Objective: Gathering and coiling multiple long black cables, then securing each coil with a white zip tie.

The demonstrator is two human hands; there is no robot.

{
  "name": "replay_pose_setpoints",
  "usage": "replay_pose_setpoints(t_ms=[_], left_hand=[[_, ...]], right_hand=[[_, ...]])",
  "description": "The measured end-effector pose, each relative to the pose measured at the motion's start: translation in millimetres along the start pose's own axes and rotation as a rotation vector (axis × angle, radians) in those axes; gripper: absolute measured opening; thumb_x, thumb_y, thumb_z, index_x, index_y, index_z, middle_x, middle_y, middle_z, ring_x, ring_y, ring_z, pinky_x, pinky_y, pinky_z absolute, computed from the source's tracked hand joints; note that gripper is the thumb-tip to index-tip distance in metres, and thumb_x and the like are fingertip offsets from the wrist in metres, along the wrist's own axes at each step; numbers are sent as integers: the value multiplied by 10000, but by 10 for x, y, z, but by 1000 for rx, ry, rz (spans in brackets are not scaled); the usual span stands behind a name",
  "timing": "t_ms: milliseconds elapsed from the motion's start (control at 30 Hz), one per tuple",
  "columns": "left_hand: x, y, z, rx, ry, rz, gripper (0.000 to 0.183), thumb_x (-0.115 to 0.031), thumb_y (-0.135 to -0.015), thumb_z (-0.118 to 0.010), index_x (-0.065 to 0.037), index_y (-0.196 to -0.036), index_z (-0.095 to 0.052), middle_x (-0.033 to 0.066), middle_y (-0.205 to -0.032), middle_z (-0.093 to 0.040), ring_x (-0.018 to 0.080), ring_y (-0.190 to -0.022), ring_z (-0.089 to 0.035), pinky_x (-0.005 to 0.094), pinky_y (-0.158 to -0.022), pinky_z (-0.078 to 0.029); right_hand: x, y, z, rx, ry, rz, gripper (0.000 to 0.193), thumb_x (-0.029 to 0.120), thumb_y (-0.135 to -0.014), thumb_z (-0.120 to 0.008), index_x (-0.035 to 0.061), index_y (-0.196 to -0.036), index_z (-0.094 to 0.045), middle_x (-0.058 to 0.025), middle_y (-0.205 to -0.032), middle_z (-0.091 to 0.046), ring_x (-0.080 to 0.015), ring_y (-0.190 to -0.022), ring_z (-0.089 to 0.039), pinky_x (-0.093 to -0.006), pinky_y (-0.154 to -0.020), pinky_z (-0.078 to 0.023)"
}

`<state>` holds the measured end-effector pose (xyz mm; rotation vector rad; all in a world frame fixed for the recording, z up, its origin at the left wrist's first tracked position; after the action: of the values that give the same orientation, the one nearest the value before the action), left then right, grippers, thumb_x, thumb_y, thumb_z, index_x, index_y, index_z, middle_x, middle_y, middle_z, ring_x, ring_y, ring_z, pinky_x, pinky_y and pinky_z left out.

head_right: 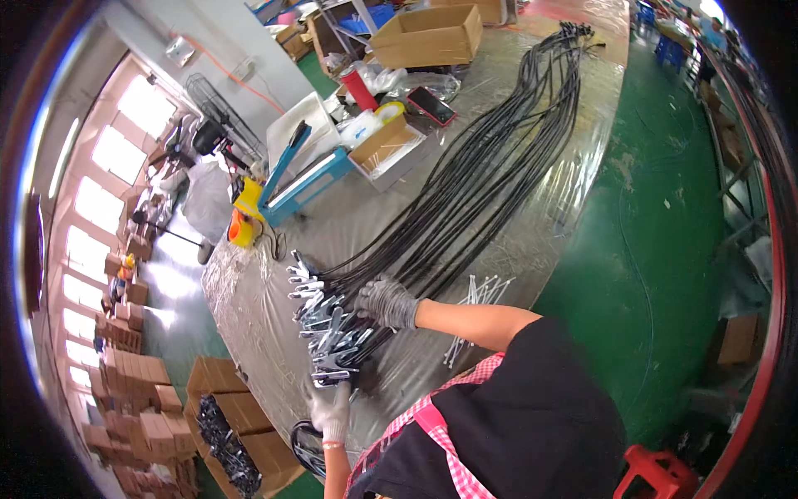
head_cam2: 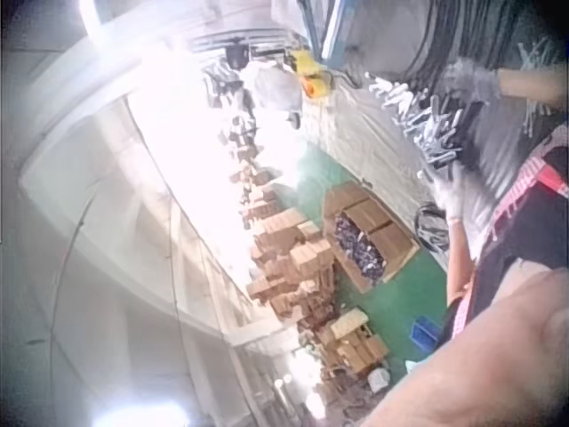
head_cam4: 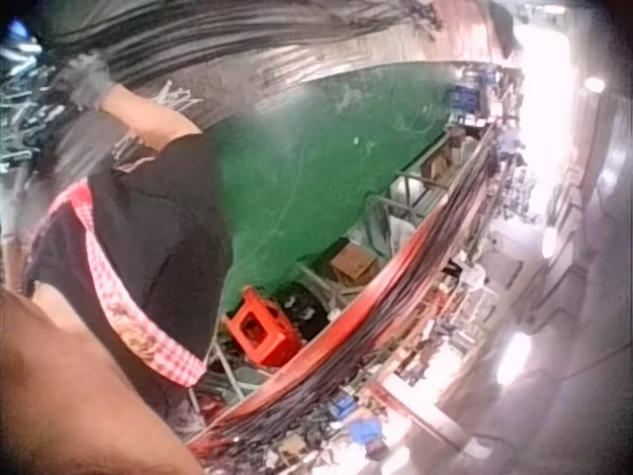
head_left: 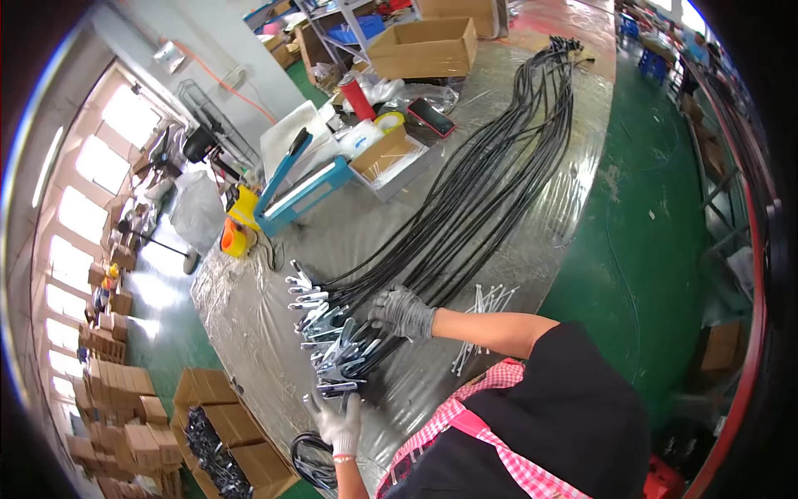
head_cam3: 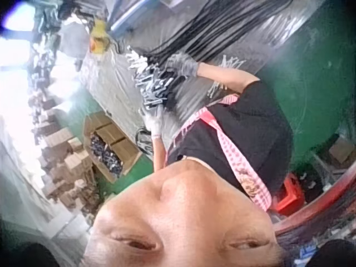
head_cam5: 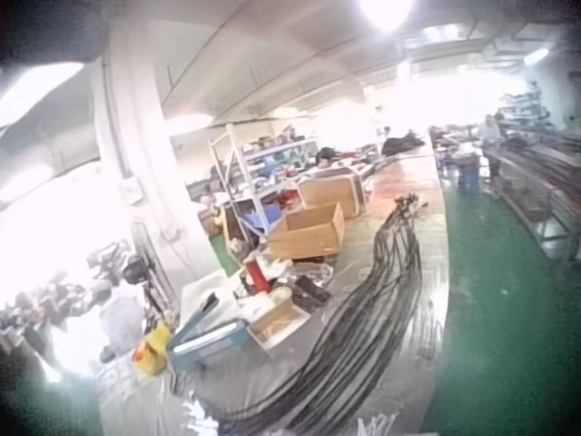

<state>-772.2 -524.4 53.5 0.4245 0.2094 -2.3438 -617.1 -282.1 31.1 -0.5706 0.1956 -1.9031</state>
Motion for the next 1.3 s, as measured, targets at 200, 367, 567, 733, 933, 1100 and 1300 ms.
replay_pose_setpoints(t_ms=[200,367,567,733,933,1100,1300], left_hand=[[-996,-61,937,-142,223,-467,486,-237,-893,-554,-32,-1325,-470,227,-1208,-555,360,-1076,-553,403,-921,-437],[-1044,87,736,556,730,-372,383,-344,-982,-463,-17,-1135,-591,89,-937,-585,163,-774,-564,267,-665,-457],[-178,263,1596,154,1548,652,356,-366,-897,-589,-18,-971,-608,17,-600,-476,113,-513,-447,298,-443,-344],[751,403,1976,-262,1614,461,378,-381,-934,-543,-108,-675,-503,-51,-465,-297,78,-405,-288,228,-389,-236],[74,468,1502,178,658,2,393,-253,-943,-527,44,-1195,-579,125,-894,-660,135,-816,-612,277,-723,-500],[-424,499,857,529,1633,688,487,-429,-980,-433,-53,-1278,-515,120,-1156,-612,224,-1003,-607,336,-869,-498],[-829,514,1140,716,1227,238,430,-376,-949,-534,-73,-642,-537,-18,-523,-431,88,-433,-358,260,-428,-267]], right_hand=[[711,143,539,-86,94,329,220,354,-782,-531,165,-872,-602,1,-832,-573,-194,-764,-574,-370,-643,-443],[1089,48,875,81,-5,264,226,355,-772,-578,148,-687,-611,-23,-696,-599,-209,-686,-612,-378,-607,-453],[-201,606,633,-27,110,-77,145,269,-830,-600,143,-815,-670,-45,-740,-618,-219,-707,-617,-350,-609,-486],[-1195,1231,155,565,336,-509,254,275,-902,-504,181,-1114,-607,-43,-716,-619,-197,-681,-612,-337,-603,-505],[1877,227,304,-135,202,543,135,248,-777,-564,114,-787,-579,-67,-569,-578,-225,-488,-572,-389,-432,-452],[2100,-310,1001,40,-185,296,266,327,-795,-551,101,-669,-608,-131,-617,-623,-292,-545,-614,-436,-490,-472],[1318,-323,1297,96,-67,65,551,462,-961,-391,94,-593,-574,-143,-484,-467,-327,-458,-530,-409,-460,-405]])
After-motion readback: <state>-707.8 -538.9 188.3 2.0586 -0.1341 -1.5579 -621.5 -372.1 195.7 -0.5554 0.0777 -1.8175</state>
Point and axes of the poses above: each hand's wrist, its own y-axis away from the middle knuckle, its own z-axis out of the back of the hand, x = y × z, the point moved 5 cm from there along -y, towards the middle knuckle
